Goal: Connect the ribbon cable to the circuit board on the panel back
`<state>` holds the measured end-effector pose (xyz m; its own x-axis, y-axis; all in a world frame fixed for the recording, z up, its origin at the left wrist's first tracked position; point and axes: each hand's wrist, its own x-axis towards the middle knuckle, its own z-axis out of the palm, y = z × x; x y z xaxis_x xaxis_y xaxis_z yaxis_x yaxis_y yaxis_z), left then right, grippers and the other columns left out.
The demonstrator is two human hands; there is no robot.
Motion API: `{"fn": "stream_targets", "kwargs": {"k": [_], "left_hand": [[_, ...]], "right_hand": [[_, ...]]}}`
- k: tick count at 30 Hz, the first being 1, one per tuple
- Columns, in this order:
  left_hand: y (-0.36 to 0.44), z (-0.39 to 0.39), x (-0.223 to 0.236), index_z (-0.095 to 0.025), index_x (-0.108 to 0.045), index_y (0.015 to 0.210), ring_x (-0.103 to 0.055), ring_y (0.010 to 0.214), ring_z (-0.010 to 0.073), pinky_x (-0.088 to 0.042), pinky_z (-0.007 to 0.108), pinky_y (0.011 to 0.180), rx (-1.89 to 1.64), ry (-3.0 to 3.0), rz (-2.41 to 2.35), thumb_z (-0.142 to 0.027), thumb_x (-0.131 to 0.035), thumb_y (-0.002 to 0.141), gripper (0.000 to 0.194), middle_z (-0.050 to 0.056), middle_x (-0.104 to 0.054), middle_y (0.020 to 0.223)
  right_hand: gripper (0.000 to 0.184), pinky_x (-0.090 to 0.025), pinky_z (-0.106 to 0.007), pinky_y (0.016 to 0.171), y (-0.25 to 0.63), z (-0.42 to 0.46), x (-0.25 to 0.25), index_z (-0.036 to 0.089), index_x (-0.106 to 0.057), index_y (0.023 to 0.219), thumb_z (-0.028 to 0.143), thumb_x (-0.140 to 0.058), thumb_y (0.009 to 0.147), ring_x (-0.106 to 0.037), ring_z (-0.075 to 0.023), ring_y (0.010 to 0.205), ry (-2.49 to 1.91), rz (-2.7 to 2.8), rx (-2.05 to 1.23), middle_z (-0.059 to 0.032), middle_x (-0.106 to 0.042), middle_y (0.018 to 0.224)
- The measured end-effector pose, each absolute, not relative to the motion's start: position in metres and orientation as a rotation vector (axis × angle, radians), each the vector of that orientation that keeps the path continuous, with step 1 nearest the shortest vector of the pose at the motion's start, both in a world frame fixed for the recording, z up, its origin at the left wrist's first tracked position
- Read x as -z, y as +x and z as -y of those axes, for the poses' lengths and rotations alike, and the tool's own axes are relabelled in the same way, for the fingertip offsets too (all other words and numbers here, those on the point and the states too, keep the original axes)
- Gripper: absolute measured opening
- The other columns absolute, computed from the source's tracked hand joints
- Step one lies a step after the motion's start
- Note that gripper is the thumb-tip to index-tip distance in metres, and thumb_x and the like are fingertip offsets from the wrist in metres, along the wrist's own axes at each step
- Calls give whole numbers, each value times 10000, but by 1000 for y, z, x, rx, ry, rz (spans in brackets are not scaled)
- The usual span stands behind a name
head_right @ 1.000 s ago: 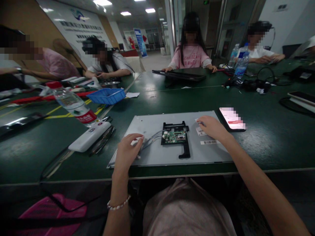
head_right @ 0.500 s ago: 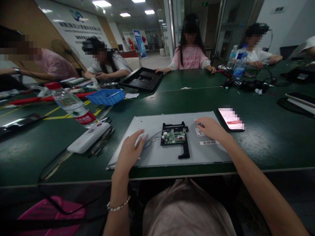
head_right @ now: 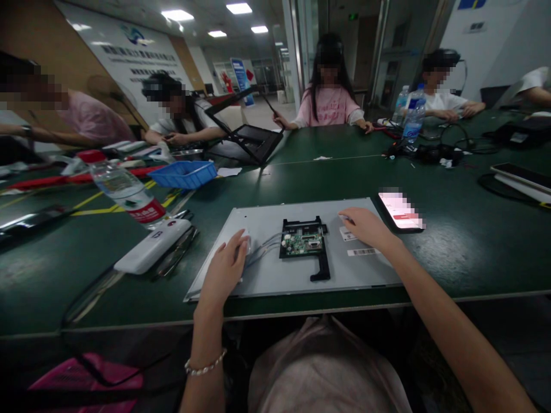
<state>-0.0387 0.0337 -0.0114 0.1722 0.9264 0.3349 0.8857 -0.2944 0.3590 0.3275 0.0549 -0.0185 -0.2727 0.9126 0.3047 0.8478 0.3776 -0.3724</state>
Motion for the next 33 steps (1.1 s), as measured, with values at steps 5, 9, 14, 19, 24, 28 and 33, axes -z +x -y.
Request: {"fn": "stream_targets", "kwargs": {"k": [5, 9, 14, 19, 24, 28, 33], "left_hand": [[-41, -32, 9, -183, -407, 1353, -617, 1062, 214, -341, 414, 1072, -781, 2324, -1782, -239, -435, 903, 454, 70, -633, 1234], [-42, -31, 8, -204, -412, 1351, -622, 1033, 218, -442, 376, 966, -800, 2247, -1795, -186, -442, 875, 478, 60, -632, 1237], [-43, -31, 9, -215, -404, 1358, -619, 1057, 227, -454, 386, 954, -829, 2216, -1779, -171, -404, 882, 477, 69, -614, 1262], [-42, -33, 10, -183, -415, 1346, -553, 1182, 255, -419, 411, 1009, -890, 2286, -1761, -347, -456, 901, 476, 114, -586, 1283], [-42, -35, 11, -167, -430, 1332, -531, 1213, 269, -417, 404, 1021, -835, 2350, -1780, -370, -518, 862, 520, 133, -558, 1311], [-44, -37, 13, -162, -445, 1318, -523, 1225, 266, -411, 411, 1031, -829, 2347, -1784, -344, -484, 880, 477, 137, -553, 1320], [-45, -38, 15, -163, -446, 1317, -521, 1227, 256, -401, 420, 1043, -828, 2340, -1768, -281, -465, 878, 456, 134, -549, 1325]], "right_hand": [[352, -459, -442, 964, 328, -55, 19, 186, -624, 1191, 267, -440, 902, -602, -266, 1095, -1535, 2163, -184, -111, -658, 1188], [355, -457, -433, 966, 328, -57, 23, 178, -628, 1187, 257, -439, 897, -600, -262, 1097, -1539, 2176, -189, -112, -654, 1193], [351, -457, -451, 969, 328, -59, 26, 206, -631, 1182, 239, -445, 886, -594, -265, 1112, -1512, 2177, -185, -102, -650, 1202], [345, -460, -449, 967, 329, -58, 26, 213, -624, 1187, 237, -451, 890, -593, -259, 1121, -1497, 2158, -175, -98, -646, 1210], [328, -468, -443, 953, 328, -58, 26, 192, -633, 1171, 252, -464, 896, -607, -267, 1092, -1507, 2143, -174, -116, -656, 1185], [322, -452, -420, 971, 327, -58, 26, 170, -641, 1154, 258, -451, 909, -603, -259, 1093, -1499, 2143, -159, -119, -659, 1175], [319, -462, -413, 955, 328, -58, 25, 175, -640, 1156, 260, -456, 909, -610, -254, 1078, -1506, 2139, -175, -114, -662, 1168]]}}
